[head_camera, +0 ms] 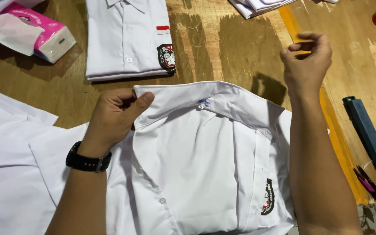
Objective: Trimming loose threads from a white uniform shirt and folding it neatly on a workbench.
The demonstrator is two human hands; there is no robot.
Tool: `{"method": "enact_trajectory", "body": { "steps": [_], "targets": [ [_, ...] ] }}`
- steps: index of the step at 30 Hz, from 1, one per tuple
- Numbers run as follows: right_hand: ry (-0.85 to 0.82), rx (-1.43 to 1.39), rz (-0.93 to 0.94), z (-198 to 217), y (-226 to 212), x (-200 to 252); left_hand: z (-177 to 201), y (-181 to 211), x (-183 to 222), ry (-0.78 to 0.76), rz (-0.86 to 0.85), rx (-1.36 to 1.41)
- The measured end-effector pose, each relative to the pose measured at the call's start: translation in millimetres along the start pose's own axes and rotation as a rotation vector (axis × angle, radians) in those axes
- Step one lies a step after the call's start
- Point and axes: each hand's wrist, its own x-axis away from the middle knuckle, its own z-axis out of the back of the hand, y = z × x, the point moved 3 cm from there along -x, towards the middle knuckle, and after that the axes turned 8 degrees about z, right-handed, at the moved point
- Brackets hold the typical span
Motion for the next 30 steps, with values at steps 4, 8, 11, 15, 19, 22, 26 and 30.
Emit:
{"method": "enact_trajectory", "body": {
  "steps": [4, 8, 11, 15, 19, 22, 26, 30],
  "targets": [
    [-0.086, -0.028, 0.1, 0, -55, 15, 0, -2, 0, 0.015, 0.012, -0.02],
    [-0.609, -0.235, 0.427, -41, -118, 54, 6, -28, -8, -0.004, 0.024, 0.032],
    [-0.622, -0.407, 0.535, -72, -119, 74, 8, -43, -13, -0.013, 0.009, 0.103],
    [-0.528, -0.456, 0.516, -84, -111, 81, 8, -44, -14, -0.002, 0.007, 0.121],
    [-0.48, -0.318, 0.51, -69, -107, 67, 4, -42, -12, -0.004, 0.012, 0.12],
    [-0.273, -0.331, 0.367, -43, -74, 44, 7, -42, -12, 0.003, 0.011, 0.112],
    [-0.533, -0.076, 0.181, 0, -77, 38, 18, -55, -15, 0.044, 0.004, 0.122],
    [-0.9, 0.111, -0.025, 19, -56, 59, 18, -61, -17, 0.084, 0.06, 0.107]
  ]
}}
